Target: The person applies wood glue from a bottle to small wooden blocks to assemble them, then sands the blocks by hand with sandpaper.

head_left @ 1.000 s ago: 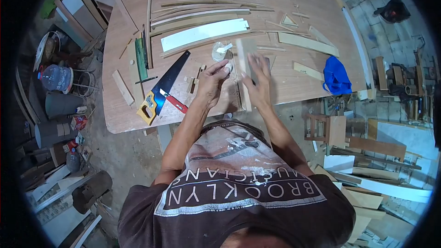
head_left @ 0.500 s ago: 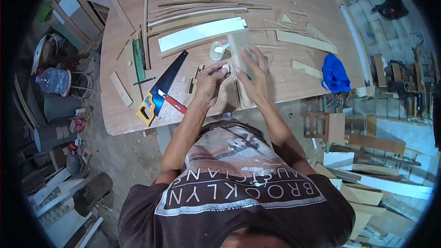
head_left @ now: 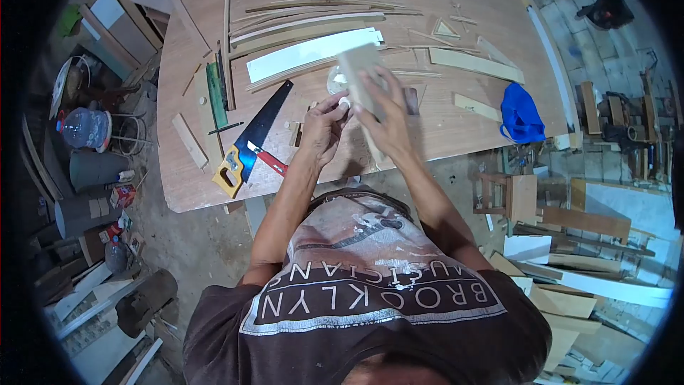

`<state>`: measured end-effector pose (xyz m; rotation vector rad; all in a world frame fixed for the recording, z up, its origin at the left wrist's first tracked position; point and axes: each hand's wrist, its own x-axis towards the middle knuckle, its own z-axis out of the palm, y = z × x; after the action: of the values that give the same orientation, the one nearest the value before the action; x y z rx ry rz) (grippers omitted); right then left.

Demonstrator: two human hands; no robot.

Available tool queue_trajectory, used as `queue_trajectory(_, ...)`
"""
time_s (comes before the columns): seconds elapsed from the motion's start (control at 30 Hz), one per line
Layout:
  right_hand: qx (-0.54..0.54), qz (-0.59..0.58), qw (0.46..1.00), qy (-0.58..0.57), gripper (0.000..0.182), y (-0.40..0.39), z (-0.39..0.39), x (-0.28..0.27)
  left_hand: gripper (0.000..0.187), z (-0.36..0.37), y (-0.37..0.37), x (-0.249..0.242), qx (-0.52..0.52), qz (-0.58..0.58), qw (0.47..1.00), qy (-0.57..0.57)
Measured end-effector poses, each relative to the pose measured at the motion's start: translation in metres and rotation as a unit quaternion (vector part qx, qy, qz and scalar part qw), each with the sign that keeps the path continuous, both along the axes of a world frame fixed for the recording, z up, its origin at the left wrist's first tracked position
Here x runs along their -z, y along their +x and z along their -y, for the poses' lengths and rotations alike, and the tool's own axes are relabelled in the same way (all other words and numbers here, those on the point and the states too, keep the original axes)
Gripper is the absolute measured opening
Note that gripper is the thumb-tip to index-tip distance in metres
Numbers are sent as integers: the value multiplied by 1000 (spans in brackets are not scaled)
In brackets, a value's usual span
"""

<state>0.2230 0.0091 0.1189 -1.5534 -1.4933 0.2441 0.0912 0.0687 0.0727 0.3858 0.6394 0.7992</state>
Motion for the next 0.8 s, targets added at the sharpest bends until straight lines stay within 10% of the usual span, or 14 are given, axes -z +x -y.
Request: queue_trajectory(0.8, -37, -44, 995, -79, 56, 11, 23, 5, 25, 2, -6, 6, 4, -42, 999, 14)
